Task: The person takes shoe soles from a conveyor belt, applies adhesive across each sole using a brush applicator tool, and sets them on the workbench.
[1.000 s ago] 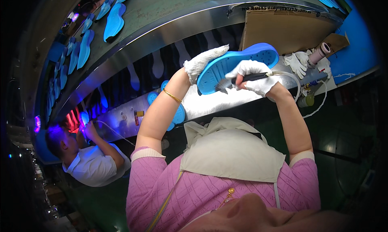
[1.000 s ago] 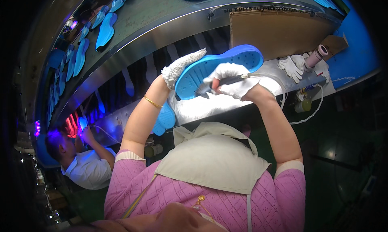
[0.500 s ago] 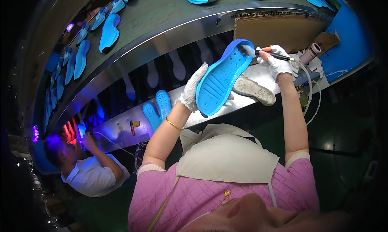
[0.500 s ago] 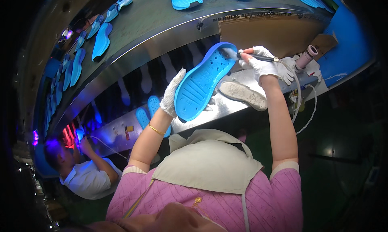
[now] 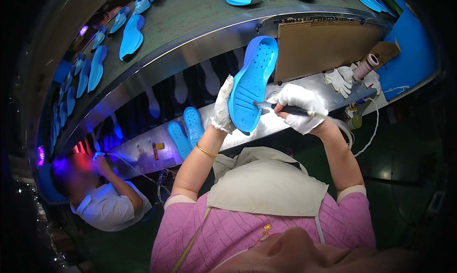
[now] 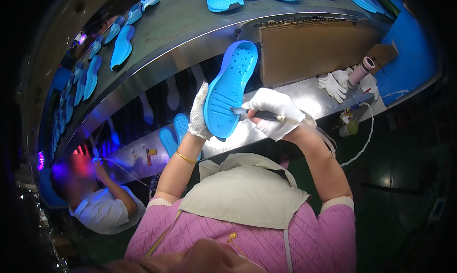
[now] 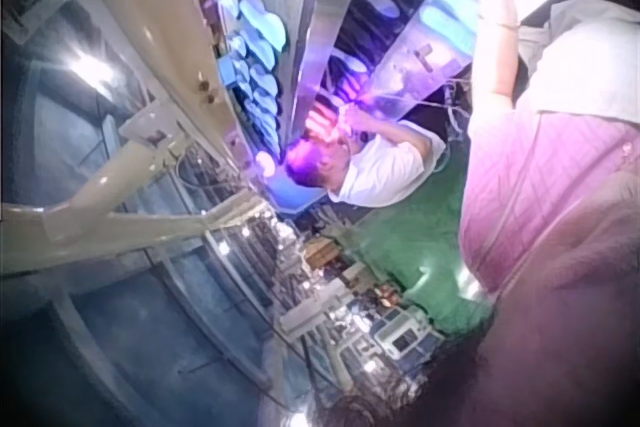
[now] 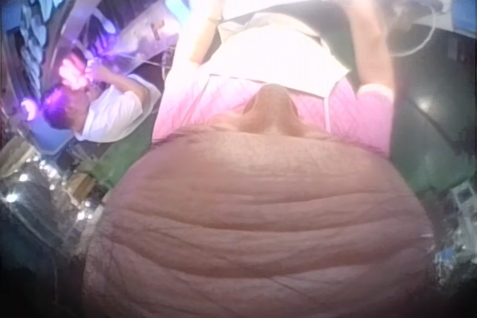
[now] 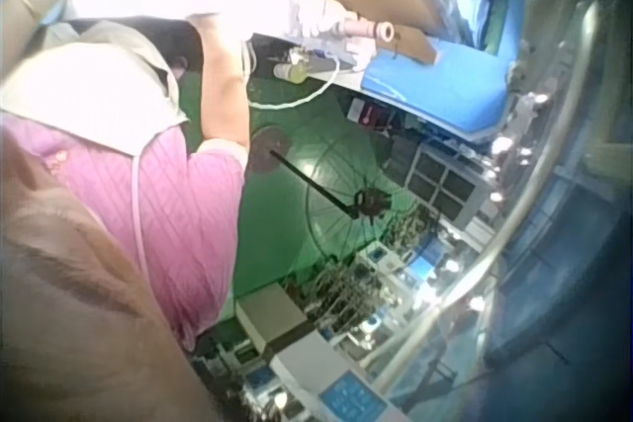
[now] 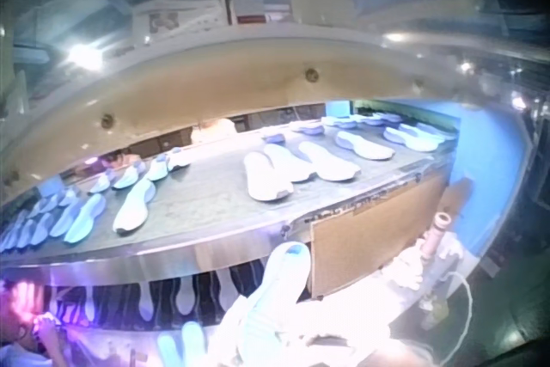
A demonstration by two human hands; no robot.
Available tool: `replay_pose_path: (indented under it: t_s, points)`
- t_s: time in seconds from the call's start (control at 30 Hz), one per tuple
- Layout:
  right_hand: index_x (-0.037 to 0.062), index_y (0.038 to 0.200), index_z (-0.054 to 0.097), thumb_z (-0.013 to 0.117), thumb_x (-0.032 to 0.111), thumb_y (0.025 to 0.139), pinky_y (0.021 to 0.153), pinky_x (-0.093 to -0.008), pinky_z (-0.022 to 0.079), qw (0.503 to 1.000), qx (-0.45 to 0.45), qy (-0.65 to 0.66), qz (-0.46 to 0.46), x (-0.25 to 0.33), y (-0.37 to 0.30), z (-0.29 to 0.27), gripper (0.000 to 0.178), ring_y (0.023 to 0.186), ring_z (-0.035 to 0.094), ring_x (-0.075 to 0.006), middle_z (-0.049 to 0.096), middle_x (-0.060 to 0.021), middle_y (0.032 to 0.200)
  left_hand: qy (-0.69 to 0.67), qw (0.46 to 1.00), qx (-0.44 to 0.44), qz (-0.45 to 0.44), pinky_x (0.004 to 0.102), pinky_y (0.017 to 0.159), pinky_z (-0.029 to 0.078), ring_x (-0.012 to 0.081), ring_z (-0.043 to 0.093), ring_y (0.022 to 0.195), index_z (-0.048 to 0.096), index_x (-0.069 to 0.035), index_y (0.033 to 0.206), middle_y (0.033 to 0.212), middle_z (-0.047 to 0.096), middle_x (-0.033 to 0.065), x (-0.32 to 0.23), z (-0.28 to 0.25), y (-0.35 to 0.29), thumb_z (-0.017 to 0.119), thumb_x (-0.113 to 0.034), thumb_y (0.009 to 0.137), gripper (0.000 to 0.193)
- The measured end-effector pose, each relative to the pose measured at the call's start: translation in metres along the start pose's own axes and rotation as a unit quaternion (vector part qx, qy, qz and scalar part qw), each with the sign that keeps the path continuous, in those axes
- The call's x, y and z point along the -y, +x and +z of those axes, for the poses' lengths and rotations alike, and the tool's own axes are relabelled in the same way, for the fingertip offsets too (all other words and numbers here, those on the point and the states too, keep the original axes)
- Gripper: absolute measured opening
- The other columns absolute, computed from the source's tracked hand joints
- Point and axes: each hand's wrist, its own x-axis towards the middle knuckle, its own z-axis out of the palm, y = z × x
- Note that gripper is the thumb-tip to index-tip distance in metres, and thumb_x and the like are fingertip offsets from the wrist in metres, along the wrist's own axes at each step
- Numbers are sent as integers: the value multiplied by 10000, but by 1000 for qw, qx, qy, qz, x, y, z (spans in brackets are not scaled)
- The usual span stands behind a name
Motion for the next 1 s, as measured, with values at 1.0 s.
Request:
replay_pose_path:
  t_s: [1.0]
  points:
    - [-4, 902, 628, 694, -1, 822, 624, -240, 537, 905, -178, 289, 254, -10, -13, 49, 103, 663, 654, -139, 668, -102, 788, -52, 932, -344, 98, 583, 950, 419, 412, 515, 1141, 407, -52, 1368, 1281, 515, 194, 69, -179, -81, 419, -477, 944, 600]
